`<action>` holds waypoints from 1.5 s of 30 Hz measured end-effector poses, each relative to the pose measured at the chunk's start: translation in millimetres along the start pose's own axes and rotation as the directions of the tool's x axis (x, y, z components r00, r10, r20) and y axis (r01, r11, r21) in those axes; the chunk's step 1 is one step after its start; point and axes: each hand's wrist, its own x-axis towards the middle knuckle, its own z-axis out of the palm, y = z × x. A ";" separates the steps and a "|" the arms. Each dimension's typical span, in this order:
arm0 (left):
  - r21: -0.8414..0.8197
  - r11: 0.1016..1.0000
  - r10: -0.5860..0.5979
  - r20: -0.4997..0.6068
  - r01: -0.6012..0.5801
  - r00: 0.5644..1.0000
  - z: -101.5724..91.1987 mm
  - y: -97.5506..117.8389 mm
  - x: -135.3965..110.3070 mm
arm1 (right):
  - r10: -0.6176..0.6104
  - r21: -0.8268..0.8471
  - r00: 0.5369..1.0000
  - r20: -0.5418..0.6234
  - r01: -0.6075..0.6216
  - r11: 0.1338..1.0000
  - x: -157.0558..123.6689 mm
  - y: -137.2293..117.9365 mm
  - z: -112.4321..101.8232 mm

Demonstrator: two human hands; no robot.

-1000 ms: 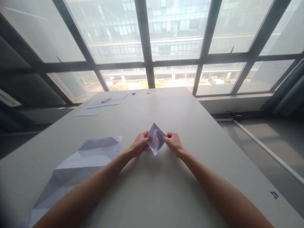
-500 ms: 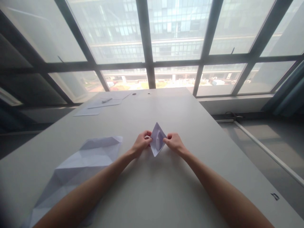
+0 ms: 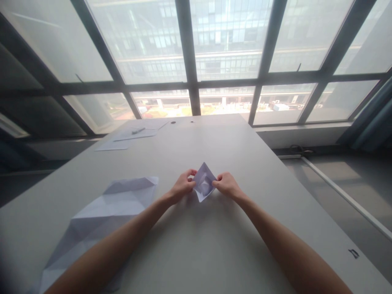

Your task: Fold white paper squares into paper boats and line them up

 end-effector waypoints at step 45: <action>-0.148 0.982 0.072 -0.264 -0.114 0.962 9.2 -26.7 13.7 | -0.059 -0.569 0.990 0.125 0.120 0.813 -4.9 -63.7 -18.4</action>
